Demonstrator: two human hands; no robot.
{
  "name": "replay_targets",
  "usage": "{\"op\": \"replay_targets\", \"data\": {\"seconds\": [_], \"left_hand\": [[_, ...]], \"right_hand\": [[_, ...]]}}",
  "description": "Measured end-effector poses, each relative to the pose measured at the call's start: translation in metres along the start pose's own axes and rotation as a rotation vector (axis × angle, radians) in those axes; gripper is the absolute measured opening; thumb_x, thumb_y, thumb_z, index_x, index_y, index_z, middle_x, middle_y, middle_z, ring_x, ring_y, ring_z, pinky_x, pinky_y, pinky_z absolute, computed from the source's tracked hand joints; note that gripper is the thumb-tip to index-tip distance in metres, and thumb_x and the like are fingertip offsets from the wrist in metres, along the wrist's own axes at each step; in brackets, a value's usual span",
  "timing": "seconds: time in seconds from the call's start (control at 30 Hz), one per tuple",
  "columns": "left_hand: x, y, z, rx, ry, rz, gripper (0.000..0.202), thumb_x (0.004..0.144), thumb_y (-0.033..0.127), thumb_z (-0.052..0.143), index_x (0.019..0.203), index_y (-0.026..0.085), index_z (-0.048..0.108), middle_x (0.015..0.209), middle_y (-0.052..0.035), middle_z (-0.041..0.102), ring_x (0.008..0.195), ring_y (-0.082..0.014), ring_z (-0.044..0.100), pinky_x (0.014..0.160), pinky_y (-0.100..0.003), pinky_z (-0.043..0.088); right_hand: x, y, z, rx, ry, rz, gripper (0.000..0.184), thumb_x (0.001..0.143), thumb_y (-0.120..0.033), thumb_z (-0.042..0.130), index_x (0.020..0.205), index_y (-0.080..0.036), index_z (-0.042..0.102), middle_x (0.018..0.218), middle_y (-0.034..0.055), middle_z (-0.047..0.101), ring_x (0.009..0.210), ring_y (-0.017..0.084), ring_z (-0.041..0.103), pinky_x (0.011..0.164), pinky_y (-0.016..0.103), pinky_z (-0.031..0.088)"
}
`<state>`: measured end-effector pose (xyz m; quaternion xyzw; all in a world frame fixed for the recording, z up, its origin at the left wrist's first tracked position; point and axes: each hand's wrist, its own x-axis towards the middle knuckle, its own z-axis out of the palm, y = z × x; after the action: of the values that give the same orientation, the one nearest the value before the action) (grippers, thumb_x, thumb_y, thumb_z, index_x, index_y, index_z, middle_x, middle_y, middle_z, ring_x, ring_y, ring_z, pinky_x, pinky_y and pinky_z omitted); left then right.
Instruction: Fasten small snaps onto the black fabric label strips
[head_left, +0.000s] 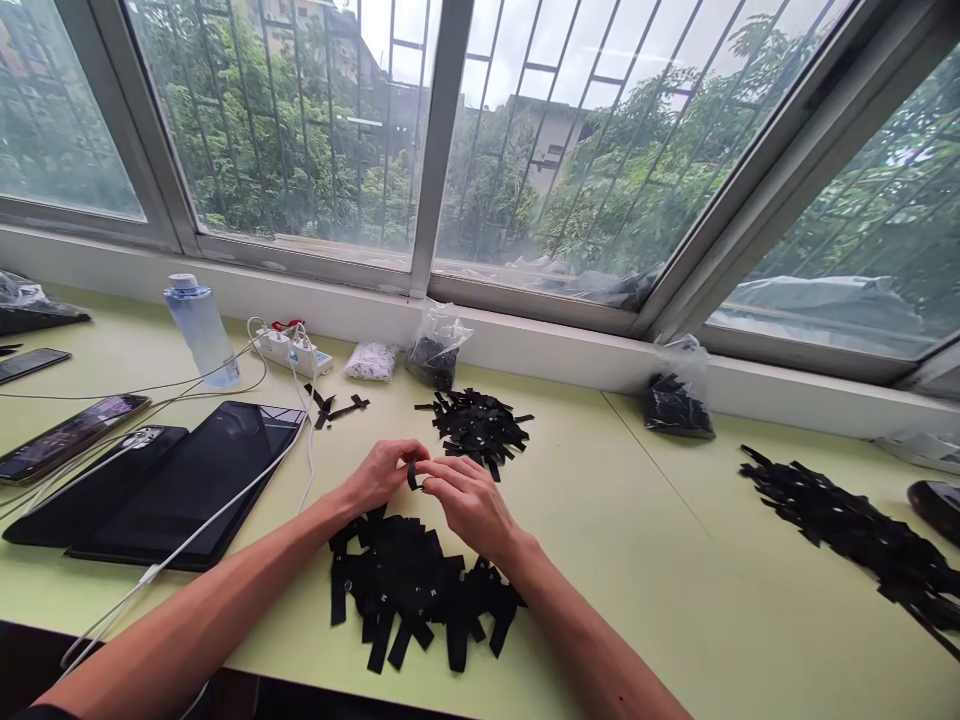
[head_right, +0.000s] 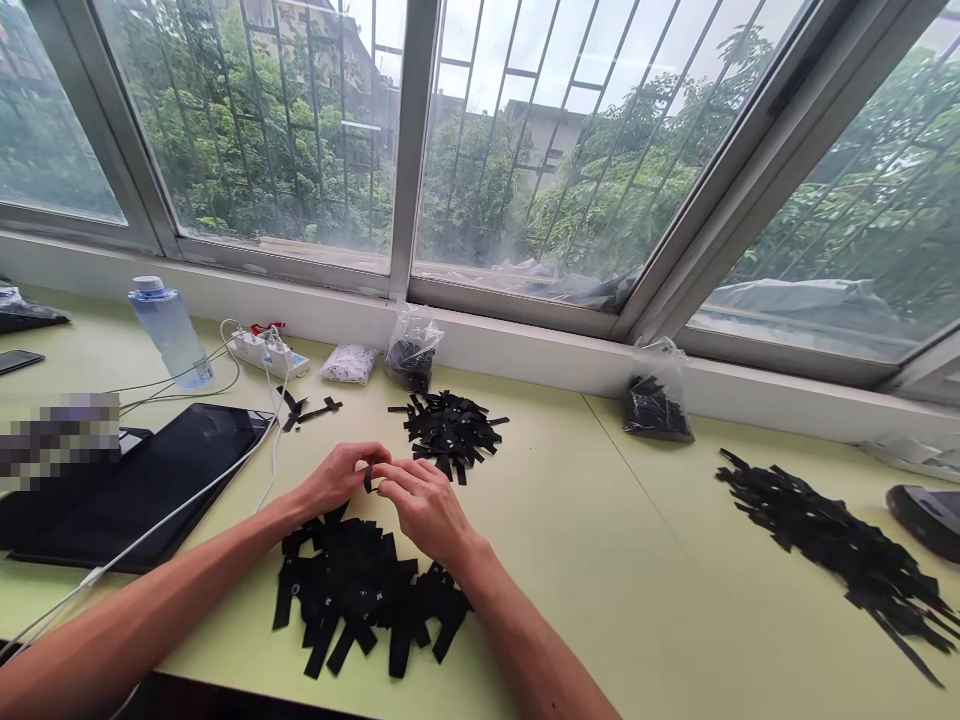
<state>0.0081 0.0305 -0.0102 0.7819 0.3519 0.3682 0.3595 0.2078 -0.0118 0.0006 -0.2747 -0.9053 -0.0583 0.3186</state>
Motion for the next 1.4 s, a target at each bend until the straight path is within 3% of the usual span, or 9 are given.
{"op": "replay_targets", "data": {"seconds": [0.3, 0.7, 1.07, 1.4], "left_hand": [[-0.004, -0.001, 0.004, -0.405, 0.006, -0.082, 0.021, 0.087, 0.033, 0.069, 0.092, 0.013, 0.073, 0.087, -0.0058, 0.073, 0.082, -0.0169, 0.065, 0.079, -0.027, 0.051], [-0.007, 0.003, 0.009, -0.552, 0.099, -0.116, 0.015, 0.083, 0.028, 0.074, 0.087, 0.014, 0.078, 0.086, -0.0065, 0.076, 0.080, -0.0162, 0.067, 0.081, -0.027, 0.053], [-0.010, 0.009, 0.009, -0.512, 0.106, -0.031, 0.016, 0.083, 0.016, 0.069, 0.095, 0.016, 0.080, 0.095, -0.0080, 0.079, 0.091, -0.0202, 0.073, 0.089, -0.031, 0.058], [-0.014, 0.033, 0.006, -0.222, 0.259, 0.152, 0.015, 0.082, 0.010, 0.068, 0.087, 0.018, 0.080, 0.084, -0.0056, 0.077, 0.077, -0.0176, 0.072, 0.072, -0.029, 0.060]], "right_hand": [[-0.004, 0.007, 0.005, -0.077, 0.172, 0.141, 0.021, 0.097, -0.010, 0.053, 0.099, -0.023, 0.070, 0.097, 0.0040, 0.071, 0.085, 0.018, 0.058, 0.078, 0.035, 0.048], [-0.005, 0.006, 0.003, -0.169, 0.230, 0.108, 0.021, 0.096, -0.007, 0.055, 0.096, -0.023, 0.069, 0.097, 0.0032, 0.071, 0.084, 0.017, 0.058, 0.077, 0.034, 0.045], [-0.002, 0.002, -0.005, -0.220, 0.293, 0.086, 0.018, 0.094, -0.006, 0.058, 0.096, -0.021, 0.068, 0.095, 0.0037, 0.071, 0.082, 0.017, 0.058, 0.075, 0.034, 0.044], [-0.006, 0.005, -0.005, -0.189, 0.332, 0.037, 0.025, 0.091, -0.002, 0.059, 0.105, -0.022, 0.067, 0.098, 0.0037, 0.072, 0.084, 0.017, 0.061, 0.075, 0.034, 0.045]]}}
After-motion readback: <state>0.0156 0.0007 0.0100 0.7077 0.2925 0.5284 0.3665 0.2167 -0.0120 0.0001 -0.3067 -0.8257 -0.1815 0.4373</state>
